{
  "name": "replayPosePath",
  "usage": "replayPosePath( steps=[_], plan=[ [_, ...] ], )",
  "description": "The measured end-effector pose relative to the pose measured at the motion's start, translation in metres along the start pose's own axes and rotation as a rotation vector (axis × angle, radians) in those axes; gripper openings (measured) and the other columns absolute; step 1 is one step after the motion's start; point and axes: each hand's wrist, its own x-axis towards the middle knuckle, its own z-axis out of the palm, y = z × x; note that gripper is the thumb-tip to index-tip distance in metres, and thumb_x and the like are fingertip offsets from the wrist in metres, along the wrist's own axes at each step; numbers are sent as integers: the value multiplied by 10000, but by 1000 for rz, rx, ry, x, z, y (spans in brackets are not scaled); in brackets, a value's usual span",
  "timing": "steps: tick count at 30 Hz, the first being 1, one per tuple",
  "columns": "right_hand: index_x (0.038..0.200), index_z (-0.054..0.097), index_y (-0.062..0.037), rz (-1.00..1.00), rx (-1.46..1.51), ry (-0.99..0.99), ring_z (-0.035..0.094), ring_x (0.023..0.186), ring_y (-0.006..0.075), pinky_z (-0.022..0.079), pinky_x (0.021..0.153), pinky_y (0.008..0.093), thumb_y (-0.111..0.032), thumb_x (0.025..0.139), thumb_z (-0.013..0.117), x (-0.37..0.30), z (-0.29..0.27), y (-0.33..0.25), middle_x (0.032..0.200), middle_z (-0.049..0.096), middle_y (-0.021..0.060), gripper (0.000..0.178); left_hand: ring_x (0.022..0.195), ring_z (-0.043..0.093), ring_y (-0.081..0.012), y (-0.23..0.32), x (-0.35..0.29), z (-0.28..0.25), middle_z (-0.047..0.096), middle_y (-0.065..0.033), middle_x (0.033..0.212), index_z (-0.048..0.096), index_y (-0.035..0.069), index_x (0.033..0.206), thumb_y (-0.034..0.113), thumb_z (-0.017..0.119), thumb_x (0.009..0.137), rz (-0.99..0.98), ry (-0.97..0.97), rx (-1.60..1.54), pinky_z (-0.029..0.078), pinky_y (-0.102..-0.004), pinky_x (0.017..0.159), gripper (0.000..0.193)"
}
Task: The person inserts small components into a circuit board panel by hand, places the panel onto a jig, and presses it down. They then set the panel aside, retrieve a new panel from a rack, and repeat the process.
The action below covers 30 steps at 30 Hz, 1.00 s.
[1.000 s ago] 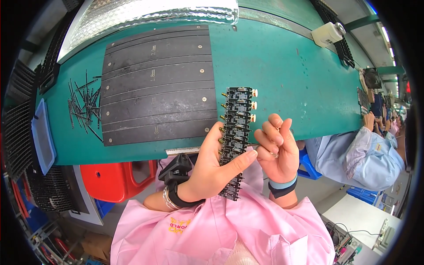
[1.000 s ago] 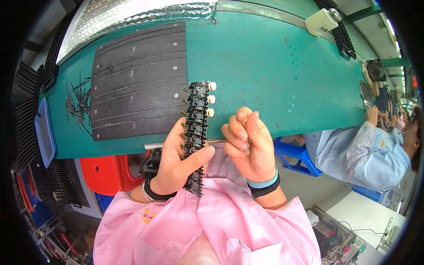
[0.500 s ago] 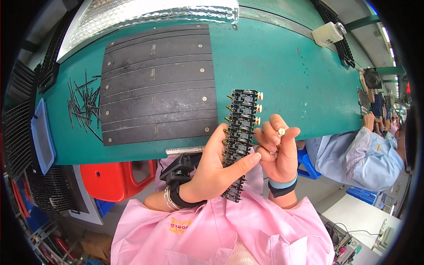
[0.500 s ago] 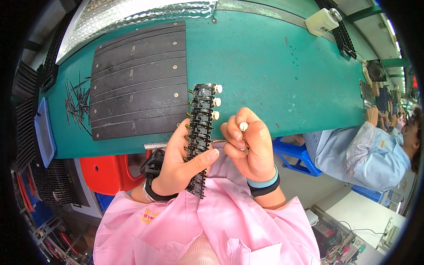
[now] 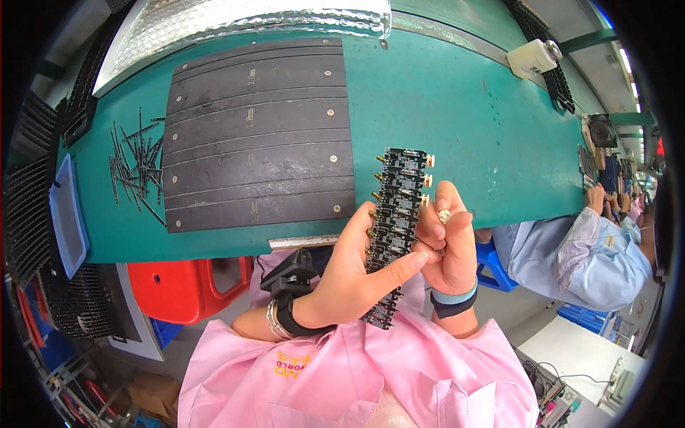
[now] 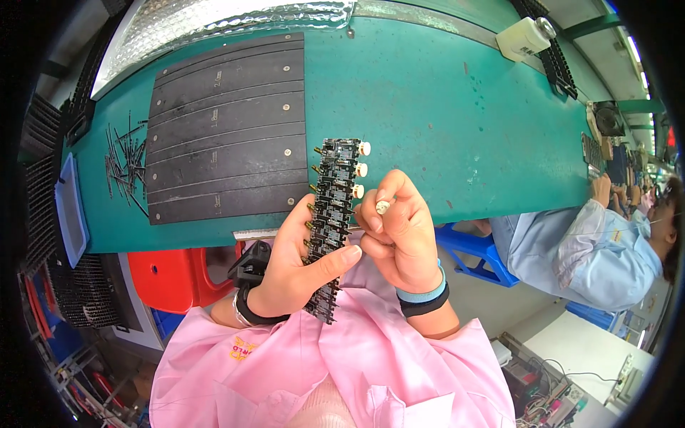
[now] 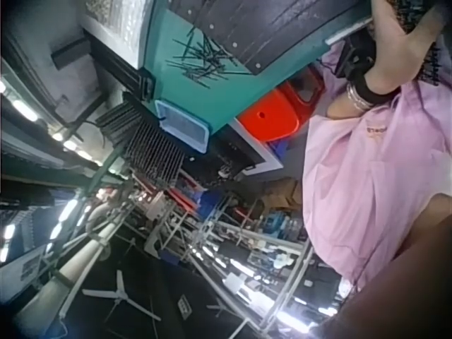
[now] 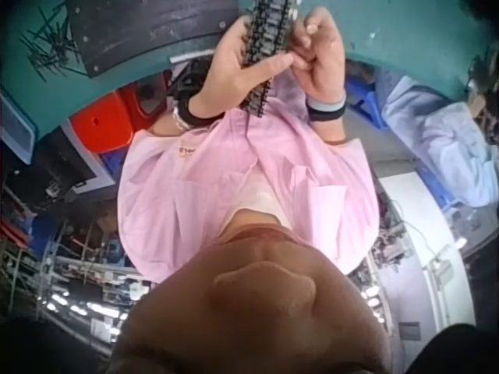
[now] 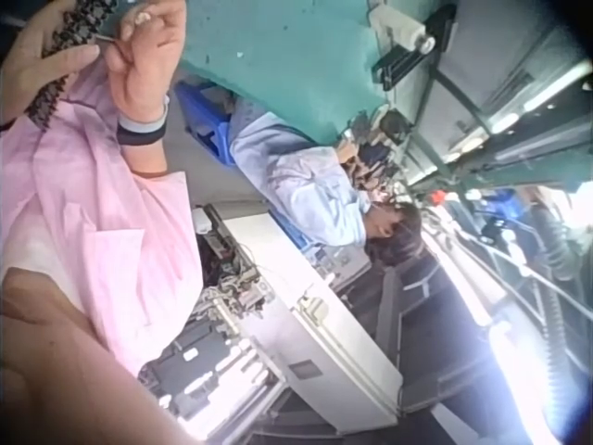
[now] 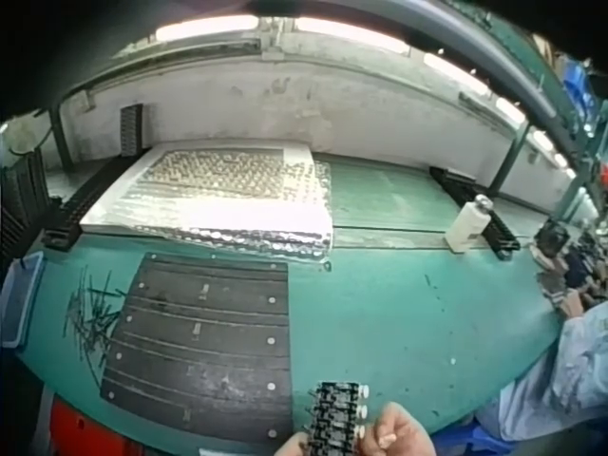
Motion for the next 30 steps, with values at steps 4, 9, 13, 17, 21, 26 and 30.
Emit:
replayPosePath(
  steps=[4,9,13,17,21,26,30],
  plan=[
    [904,412,-107,-11,-38,22,250,546,25,169,389,133,-265,822,564,0,1,-1,766,419,18,234,601,417,-12,0,0,0,466,27,738,360,19,1120,44,577,787,15,-3,-32,332,-162,512,398],
    [915,409,-109,39,-27,62,254,530,15,168,390,132,-218,837,551,0,4,-4,785,427,28,195,603,415,-8,-1,0,0,466,31,744,361,21,1121,42,572,791,-8,-4,-37,329,-161,514,392],
    [924,409,-104,44,33,70,264,525,12,170,389,132,-188,836,553,0,4,-3,799,435,34,188,612,415,-6,-1,1,0,467,30,763,362,22,1121,38,569,791,-2,-12,-39,329,-160,522,390],
    [918,415,-95,-37,-37,35,281,518,13,175,387,137,-160,820,574,1,0,4,810,450,35,198,723,444,-32,-4,1,-1,482,-1,867,368,17,1103,34,570,791,3,-22,-39,358,-184,619,371],
    [901,424,-87,-136,-137,52,299,506,15,180,380,147,-133,793,607,0,-4,10,815,467,32,217,914,495,-78,-4,0,-1,503,-48,1007,383,11,1066,40,573,795,-10,-42,-53,408,-231,791,332],
    [876,440,-77,-169,-228,88,319,489,16,192,374,159,-117,757,647,0,-6,12,815,482,25,242,885,485,-60,-5,-1,-2,501,-28,962,386,16,1056,36,577,791,-25,-54,-60,404,-221,769,327],
    [858,459,-72,-195,-238,113,331,493,19,203,375,162,-114,736,669,0,-4,14,808,488,19,247,875,483,-58,-4,-1,-2,497,-25,955,385,15,1052,36,578,790,-22,-54,-56,403,-218,765,326]
  ],
)
